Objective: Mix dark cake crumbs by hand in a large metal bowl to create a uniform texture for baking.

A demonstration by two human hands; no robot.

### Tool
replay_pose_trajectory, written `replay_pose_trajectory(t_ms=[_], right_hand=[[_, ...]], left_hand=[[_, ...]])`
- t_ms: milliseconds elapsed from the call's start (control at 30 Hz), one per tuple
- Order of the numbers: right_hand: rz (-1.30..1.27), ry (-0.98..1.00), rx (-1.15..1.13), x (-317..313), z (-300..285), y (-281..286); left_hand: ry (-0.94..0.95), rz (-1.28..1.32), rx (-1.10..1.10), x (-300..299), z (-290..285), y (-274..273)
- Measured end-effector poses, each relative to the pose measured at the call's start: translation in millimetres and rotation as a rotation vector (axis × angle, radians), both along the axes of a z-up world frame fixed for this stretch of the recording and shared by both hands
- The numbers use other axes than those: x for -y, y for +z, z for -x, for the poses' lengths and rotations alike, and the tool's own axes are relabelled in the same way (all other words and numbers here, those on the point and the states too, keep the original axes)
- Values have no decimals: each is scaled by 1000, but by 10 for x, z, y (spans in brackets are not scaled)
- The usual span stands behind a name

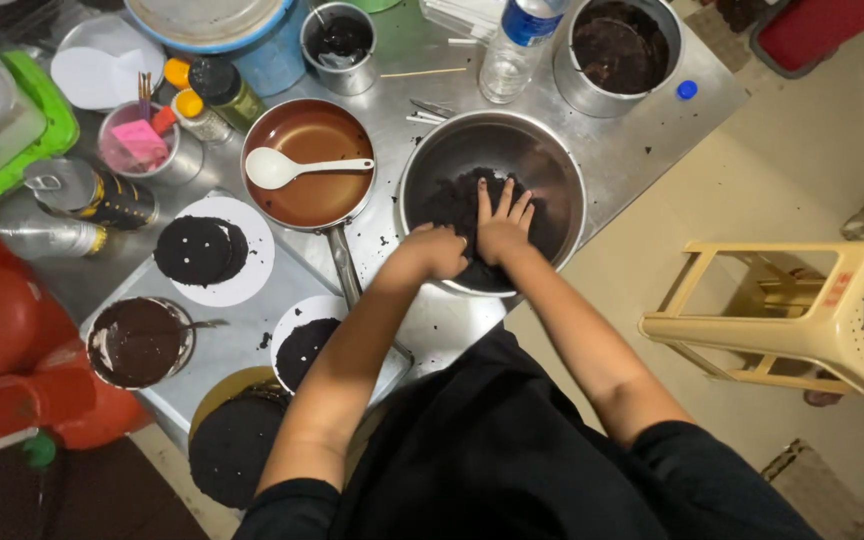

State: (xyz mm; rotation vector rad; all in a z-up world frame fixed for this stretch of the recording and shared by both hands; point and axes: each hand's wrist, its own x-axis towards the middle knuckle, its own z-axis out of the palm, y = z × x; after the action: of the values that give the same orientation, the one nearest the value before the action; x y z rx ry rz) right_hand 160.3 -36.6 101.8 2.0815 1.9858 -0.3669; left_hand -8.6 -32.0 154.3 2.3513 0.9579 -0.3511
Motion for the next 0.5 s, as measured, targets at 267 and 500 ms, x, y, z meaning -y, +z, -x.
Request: replay_pose_trajectory(t_ms=[267,500], right_hand=[[-153,-111,-603,-159,-816,337],[-185,-314,-918,-627,-882,-144]], left_hand=[[-54,184,-307,288,-360,134],[58,290,-437,292,-464,260]])
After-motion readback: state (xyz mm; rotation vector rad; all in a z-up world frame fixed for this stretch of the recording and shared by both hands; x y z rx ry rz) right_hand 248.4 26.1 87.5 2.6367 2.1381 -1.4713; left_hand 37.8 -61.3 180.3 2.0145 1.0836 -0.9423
